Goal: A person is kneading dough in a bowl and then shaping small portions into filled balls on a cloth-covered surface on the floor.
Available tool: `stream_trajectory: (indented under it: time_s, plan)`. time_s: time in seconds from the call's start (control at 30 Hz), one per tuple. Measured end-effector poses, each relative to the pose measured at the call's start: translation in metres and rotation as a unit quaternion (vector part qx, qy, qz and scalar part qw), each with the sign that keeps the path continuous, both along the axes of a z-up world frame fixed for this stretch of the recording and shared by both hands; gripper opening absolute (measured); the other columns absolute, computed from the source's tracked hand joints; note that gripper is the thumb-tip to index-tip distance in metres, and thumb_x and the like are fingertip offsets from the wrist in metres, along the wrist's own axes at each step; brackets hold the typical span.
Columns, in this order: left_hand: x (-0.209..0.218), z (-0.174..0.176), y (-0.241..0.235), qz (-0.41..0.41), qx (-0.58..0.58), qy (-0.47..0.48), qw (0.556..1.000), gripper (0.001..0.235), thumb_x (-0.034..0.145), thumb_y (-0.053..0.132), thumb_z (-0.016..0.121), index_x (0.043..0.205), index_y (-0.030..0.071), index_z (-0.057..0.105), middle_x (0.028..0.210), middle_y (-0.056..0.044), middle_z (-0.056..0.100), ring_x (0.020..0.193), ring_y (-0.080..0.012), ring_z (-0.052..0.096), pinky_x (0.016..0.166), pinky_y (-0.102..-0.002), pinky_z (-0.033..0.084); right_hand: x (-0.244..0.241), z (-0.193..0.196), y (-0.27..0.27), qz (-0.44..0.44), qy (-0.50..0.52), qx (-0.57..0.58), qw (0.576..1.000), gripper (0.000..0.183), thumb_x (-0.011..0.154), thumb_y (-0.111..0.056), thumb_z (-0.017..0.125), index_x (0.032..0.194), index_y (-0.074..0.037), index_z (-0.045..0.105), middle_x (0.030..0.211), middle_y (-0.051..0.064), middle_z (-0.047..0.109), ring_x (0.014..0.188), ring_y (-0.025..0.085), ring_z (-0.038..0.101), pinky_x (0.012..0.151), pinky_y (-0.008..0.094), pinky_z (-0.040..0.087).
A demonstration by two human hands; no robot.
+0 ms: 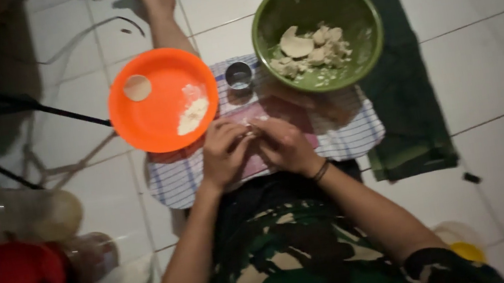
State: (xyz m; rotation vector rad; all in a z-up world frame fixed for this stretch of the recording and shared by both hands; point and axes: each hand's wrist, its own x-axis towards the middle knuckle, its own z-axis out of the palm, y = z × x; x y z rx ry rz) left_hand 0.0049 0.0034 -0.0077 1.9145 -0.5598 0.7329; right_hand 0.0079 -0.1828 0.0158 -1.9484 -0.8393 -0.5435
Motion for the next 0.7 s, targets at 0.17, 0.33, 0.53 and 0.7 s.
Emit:
stream_trajectory:
  time_s: [0.17, 0.33, 0.53, 0.7]
  plan:
    - [-0.003, 0.005, -0.001, 0.000, -0.008, 0.003, 1.000, 0.013, 0.085, 0.011, 0.084, 0.096, 0.009, 0.077, 0.093, -0.006, 0.076, 0.095, -0.0321, 0.066, 0.089, -0.043, 0.055, 0.001, -0.008, 0.001, -0.011, -0.012, -0.009, 1.000, 0.046, 0.077, 0.003, 0.081, 0.122, 0.001, 0.072, 0.101, 0.021, 0.076, 0.097, 0.040, 0.074, 0.088, 0.048, 0.061]
    - [-0.001, -0.002, 0.002, 0.000, -0.005, 0.001, 1.000, 0.013, 0.086, 0.012, 0.083, 0.097, 0.009, 0.077, 0.096, -0.007, 0.077, 0.098, -0.0321, 0.066, 0.091, -0.043, 0.054, 0.003, -0.011, 0.002, -0.013, -0.006, -0.007, 1.000, 0.044, 0.076, 0.003, 0.081, 0.119, -0.002, 0.074, 0.100, 0.018, 0.077, 0.096, 0.039, 0.075, 0.087, 0.047, 0.061]
    - [-0.001, -0.003, 0.003, 0.004, 0.002, 0.017, 1.000, 0.013, 0.086, 0.012, 0.083, 0.099, 0.012, 0.078, 0.095, -0.005, 0.076, 0.097, -0.0305, 0.065, 0.091, -0.041, 0.054, 0.001, -0.002, 0.002, 0.006, 0.008, 0.007, 1.000, 0.047, 0.076, 0.009, 0.076, 0.122, 0.002, 0.071, 0.099, 0.022, 0.075, 0.093, 0.044, 0.073, 0.084, 0.053, 0.061]
    - [-0.001, -0.006, 0.001, 0.013, -0.002, 0.019, 1.000, 0.013, 0.087, 0.014, 0.083, 0.098, 0.011, 0.077, 0.094, -0.005, 0.076, 0.096, -0.0295, 0.066, 0.090, -0.040, 0.055, 0.000, -0.002, 0.004, 0.005, -0.015, -0.003, 1.000, 0.043, 0.080, 0.003, 0.076, 0.123, 0.002, 0.071, 0.099, 0.021, 0.075, 0.093, 0.041, 0.074, 0.084, 0.050, 0.061]
